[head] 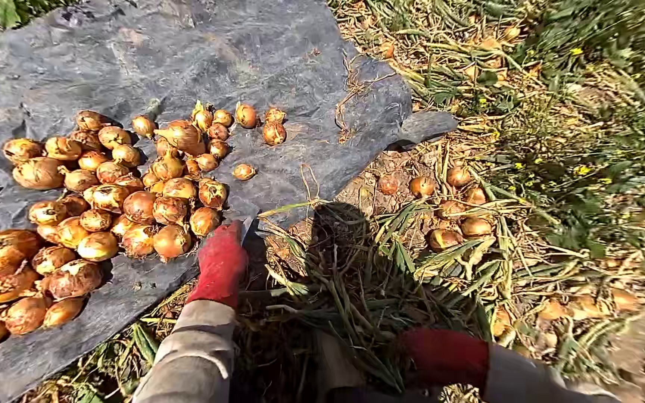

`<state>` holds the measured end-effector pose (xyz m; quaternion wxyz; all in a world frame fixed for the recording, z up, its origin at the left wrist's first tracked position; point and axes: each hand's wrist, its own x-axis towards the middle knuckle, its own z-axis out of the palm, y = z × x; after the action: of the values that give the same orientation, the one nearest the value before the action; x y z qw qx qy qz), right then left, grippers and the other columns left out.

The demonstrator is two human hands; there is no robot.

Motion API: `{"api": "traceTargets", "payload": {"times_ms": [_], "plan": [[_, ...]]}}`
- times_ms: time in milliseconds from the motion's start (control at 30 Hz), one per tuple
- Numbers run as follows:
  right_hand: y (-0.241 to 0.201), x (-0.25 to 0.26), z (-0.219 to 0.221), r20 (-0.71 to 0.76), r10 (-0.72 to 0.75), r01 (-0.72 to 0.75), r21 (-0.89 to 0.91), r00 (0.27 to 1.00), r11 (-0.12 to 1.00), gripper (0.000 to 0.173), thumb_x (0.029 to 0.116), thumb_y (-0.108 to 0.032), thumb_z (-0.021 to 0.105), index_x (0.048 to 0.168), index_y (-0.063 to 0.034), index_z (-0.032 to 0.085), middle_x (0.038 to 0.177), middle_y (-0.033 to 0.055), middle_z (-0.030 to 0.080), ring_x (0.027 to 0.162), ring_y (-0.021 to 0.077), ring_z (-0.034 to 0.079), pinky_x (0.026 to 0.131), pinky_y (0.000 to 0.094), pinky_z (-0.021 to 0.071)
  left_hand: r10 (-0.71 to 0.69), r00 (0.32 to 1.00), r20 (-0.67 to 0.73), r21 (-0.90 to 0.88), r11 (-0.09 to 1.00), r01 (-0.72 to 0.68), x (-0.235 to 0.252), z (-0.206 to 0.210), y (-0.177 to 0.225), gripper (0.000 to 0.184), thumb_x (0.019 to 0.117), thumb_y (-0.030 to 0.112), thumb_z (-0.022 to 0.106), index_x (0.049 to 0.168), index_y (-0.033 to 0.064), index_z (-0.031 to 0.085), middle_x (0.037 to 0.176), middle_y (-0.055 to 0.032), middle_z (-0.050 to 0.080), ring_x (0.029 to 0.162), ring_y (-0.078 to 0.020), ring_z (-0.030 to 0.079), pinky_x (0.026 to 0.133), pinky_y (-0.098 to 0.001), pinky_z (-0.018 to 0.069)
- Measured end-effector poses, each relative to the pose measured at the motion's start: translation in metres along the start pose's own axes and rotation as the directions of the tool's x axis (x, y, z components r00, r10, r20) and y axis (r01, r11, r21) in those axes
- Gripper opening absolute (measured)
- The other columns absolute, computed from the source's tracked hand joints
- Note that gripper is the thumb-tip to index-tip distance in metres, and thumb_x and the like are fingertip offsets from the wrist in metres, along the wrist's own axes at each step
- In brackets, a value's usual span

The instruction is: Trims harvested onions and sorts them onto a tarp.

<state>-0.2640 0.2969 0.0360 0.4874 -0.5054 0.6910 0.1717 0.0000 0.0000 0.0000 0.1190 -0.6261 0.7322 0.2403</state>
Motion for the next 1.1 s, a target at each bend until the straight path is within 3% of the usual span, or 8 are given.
{"api": "traceTargets", "payload": {"times_ms": [33,100,300,600,733,800,900,1100], "plan": [[0.01,0.003,-0.047,0.119,-0.107,0.117,-0.084,0.987,0.99,0.039,0.0977,-0.03,0.067,0.131,-0.0099,0.066,0.119,0.0187,0.07,0.112,0.0381,0.067,0.096,0.0648,0.0523,-0.033,0.999,-0.014,0.02,0.999,0.033,0.005,0.003,0.006,0.054,0.0851,0.023,0.075,0.137,0.0227,0.06,0.134,-0.018,0.062,0.115,-0.0445,0.063,0.087,-0.0706,0.0507],[-0.006,0.016,-0.102,0.002,-0.14,0.139,-0.155,0.99,0.978,0.049,0.097,-0.037,0.067,0.14,-0.0144,0.061,0.129,0.0191,0.066,0.119,0.0403,0.064,0.098,0.0656,0.0502,-0.049,0.996,-0.069,0.026,0.998,0.051,0.016,0.005,0.01,0.049,0.0892,0.024,0.071,0.137,0.0227,0.06,0.133,-0.0179,0.062,0.114,-0.0443,0.064,0.087,-0.0694,0.0514],[-0.013,0.079,-0.143,-0.277,-0.164,0.091,-0.259,0.947,0.961,0.04,0.1009,-0.037,0.061,0.136,-0.0169,0.064,0.128,0.0114,0.067,0.119,0.0334,0.065,0.097,0.0586,0.0539,-0.085,0.995,-0.055,0.095,0.991,0.09,0.035,0.013,0.008,0.038,0.0921,0.032,0.068,0.128,0.0192,0.067,0.13,-0.0193,0.065,0.115,-0.0442,0.063,0.089,-0.0701,0.0499],[0.081,0.177,-0.21,-0.578,0.103,-0.023,0.144,0.809,0.989,0.037,0.1036,-0.037,0.055,0.114,-0.0051,0.071,0.112,0.0218,0.07,0.106,0.0421,0.068,0.09,0.0666,0.0535,0.033,0.979,0.202,0.095,0.994,-0.053,0.016,-0.005,0.038,0.038,0.0977,0.035,0.063,0.13,0.0161,0.066,0.123,-0.0155,0.068,0.113,-0.037,0.065,0.096,-0.0619,0.05],[0.082,0.214,-0.23,-0.577,0.179,-0.088,0.182,0.797,0.979,0.059,0.0996,-0.057,0.056,0.118,-0.0024,0.069,0.117,0.0257,0.068,0.113,0.0453,0.065,0.094,0.0686,0.0512,0.287,0.933,0.218,-0.041,0.958,-0.285,0.025,-0.003,0.12,0.057,0.0984,0.068,0.046,0.141,0.0321,0.059,0.116,-0.005,0.072,0.102,-0.0273,0.07,0.088,-0.0587,0.0551],[0.074,0.227,-0.235,-0.568,0.199,-0.163,0.114,0.798,0.98,0.059,0.0995,-0.057,0.054,0.112,-0.0009,0.069,0.111,0.0276,0.069,0.108,0.0482,0.066,0.086,0.0701,0.0524,0.359,0.904,0.232,0.044,0.925,-0.379,0.053,-0.006,0.178,0.053,0.1037,0.063,0.036,0.128,0.0278,0.067,0.111,-0.0062,0.073,0.1,-0.0295,0.07,0.082,-0.0604,0.055],[0.064,0.236,-0.24,-0.508,0.287,-0.263,0.12,0.812,0.957,0.047,0.103,-0.043,0.052,0.119,-0.0016,0.067,0.113,0.0297,0.068,0.107,0.052,0.066,0.081,0.0722,0.0521,0.43,0.86,0.276,0.322,0.802,-0.504,0.109,-0.006,0.256,0.039,0.1046,0.045,0.047,0.108,0.015,0.072,0.103,-0.0161,0.072,0.099,-0.0394,0.069,0.078,-0.0653,0.0527],[0.065,0.234,-0.243,-0.472,0.309,-0.257,0.173,0.825,0.951,0.048,0.1049,-0.042,0.046,0.127,-0.0036,0.064,0.117,0.0282,0.068,0.108,0.0493,0.067,0.081,0.0704,0.053,0.587,0.711,0.387,0.434,0.565,-0.702,0.181,0.012,0.333,0.028,0.0971,0.032,0.062,0.098,0.0066,0.073,0.104,-0.0195,0.07,0.105,-0.0411,0.065,0.088,-0.0649,0.0491]]}}
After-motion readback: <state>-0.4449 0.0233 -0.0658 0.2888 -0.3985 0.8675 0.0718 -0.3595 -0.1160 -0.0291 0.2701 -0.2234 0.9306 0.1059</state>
